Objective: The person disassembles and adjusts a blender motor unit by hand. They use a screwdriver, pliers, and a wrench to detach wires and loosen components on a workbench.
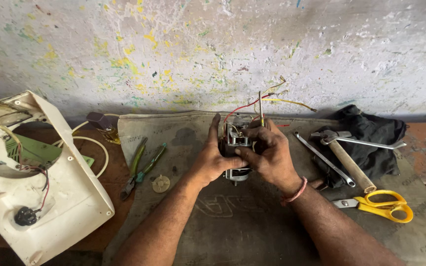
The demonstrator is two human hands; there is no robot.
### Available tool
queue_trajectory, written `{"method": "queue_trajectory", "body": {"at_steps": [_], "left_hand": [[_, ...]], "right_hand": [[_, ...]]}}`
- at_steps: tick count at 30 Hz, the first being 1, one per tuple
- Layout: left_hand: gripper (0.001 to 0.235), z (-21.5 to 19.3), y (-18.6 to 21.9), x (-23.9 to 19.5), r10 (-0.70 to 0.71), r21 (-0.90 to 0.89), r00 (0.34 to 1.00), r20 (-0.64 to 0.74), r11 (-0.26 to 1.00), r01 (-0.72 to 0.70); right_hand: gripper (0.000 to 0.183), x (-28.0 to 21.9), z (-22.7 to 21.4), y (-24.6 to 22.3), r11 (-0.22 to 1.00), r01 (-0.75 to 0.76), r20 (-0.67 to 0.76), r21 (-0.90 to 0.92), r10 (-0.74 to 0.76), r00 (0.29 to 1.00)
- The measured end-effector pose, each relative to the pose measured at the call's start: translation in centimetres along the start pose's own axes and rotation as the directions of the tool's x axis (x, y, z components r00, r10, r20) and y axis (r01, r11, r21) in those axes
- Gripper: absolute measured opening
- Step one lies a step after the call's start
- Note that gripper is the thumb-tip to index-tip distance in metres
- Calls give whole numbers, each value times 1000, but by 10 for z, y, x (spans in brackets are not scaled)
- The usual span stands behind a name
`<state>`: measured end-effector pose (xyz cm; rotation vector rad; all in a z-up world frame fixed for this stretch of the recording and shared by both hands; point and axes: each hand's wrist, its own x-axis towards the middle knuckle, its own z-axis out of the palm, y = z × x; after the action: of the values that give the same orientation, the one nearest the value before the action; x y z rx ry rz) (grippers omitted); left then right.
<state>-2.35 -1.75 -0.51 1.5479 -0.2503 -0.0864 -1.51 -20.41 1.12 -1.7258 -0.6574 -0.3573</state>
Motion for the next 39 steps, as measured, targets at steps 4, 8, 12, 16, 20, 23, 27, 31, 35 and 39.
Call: {"method": "queue_trajectory", "body": {"at_steps": [4, 8, 12, 16, 20, 23, 27, 31, 35, 39], "left_hand": [[142, -3, -3, 3, -9, -49, 1000, 8, 999, 10], [142, -5, -5, 9, 3, -107, 1000, 13, 994, -2], [143, -1, -3, 7, -88, -139, 994, -65, 987, 79], [143, -4, -3, 0, -60, -291, 994, -86, 956, 33], [138, -17, -2, 1, 108, -378, 980, -167, 911, -165], [135, -32, -1, -1, 230, -414, 942, -246, 854, -317], [134, -41, 2, -3, 320, -415, 906, -275, 811, -413], [135, -34, 10, -9, 343, -453, 922, -178, 804, -386], [138, -19, 20, -17, 328, -511, 943, -61, 801, -312], [137, -14, 23, -21, 370, -502, 928, 33, 809, -304]], "right_hand": [[34, 2, -2, -5, 1000, -3, 13, 18, 3, 1000], [35, 3, -7, -11, 996, -42, 25, -76, 44, 999], [26, 6, -20, -1, 994, -99, -39, -47, 98, 994], [4, 7, -60, 3, 987, 10, 232, 158, -47, 972], [9, 11, -78, -6, 967, -215, 573, -136, 254, 779], [21, 17, -74, -9, 778, -237, 439, -582, 546, 714], [29, 22, -69, 1, 538, -137, 281, -832, 620, 732], [42, 10, -49, 5, 754, 68, 154, -653, 45, 987], [81, 3, -35, 12, 980, -194, 326, 47, 168, 930], [114, -5, -27, 43, 874, -335, 478, 352, 140, 867]]}}
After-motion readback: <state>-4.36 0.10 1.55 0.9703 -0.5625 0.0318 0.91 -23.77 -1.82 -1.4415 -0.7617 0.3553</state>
